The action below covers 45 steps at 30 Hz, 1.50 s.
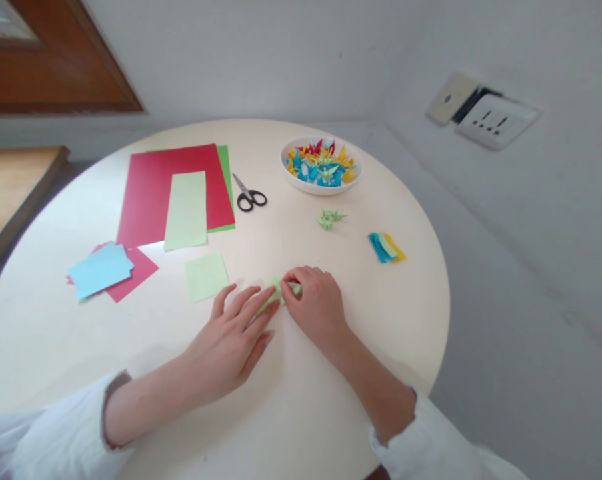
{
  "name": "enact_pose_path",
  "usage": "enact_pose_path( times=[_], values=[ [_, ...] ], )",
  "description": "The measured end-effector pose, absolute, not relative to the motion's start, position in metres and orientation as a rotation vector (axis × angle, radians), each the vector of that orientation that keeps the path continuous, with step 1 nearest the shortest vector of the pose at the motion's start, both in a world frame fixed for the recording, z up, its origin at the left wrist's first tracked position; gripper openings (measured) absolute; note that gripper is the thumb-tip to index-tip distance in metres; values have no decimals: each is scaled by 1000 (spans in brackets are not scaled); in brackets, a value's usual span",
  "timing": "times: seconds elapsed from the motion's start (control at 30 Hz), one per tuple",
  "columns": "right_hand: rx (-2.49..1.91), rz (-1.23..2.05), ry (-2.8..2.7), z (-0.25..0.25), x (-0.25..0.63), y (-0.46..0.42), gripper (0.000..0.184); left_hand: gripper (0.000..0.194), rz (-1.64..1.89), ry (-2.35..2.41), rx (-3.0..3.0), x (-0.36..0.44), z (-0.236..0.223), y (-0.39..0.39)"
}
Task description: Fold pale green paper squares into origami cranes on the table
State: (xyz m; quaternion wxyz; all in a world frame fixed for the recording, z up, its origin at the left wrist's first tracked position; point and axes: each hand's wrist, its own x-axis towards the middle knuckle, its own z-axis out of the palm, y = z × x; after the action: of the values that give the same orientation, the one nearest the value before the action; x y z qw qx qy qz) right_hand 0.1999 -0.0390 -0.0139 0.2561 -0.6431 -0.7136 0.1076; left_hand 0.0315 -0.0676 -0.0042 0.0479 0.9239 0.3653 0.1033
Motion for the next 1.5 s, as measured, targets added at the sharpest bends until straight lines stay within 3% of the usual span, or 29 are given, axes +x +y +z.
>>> enact_pose_path(
  times=[1.5],
  values=[
    [-1732,258,-1973,-14,200,-42,9,40,354,1149,2781,34,-3,-66]
  ],
)
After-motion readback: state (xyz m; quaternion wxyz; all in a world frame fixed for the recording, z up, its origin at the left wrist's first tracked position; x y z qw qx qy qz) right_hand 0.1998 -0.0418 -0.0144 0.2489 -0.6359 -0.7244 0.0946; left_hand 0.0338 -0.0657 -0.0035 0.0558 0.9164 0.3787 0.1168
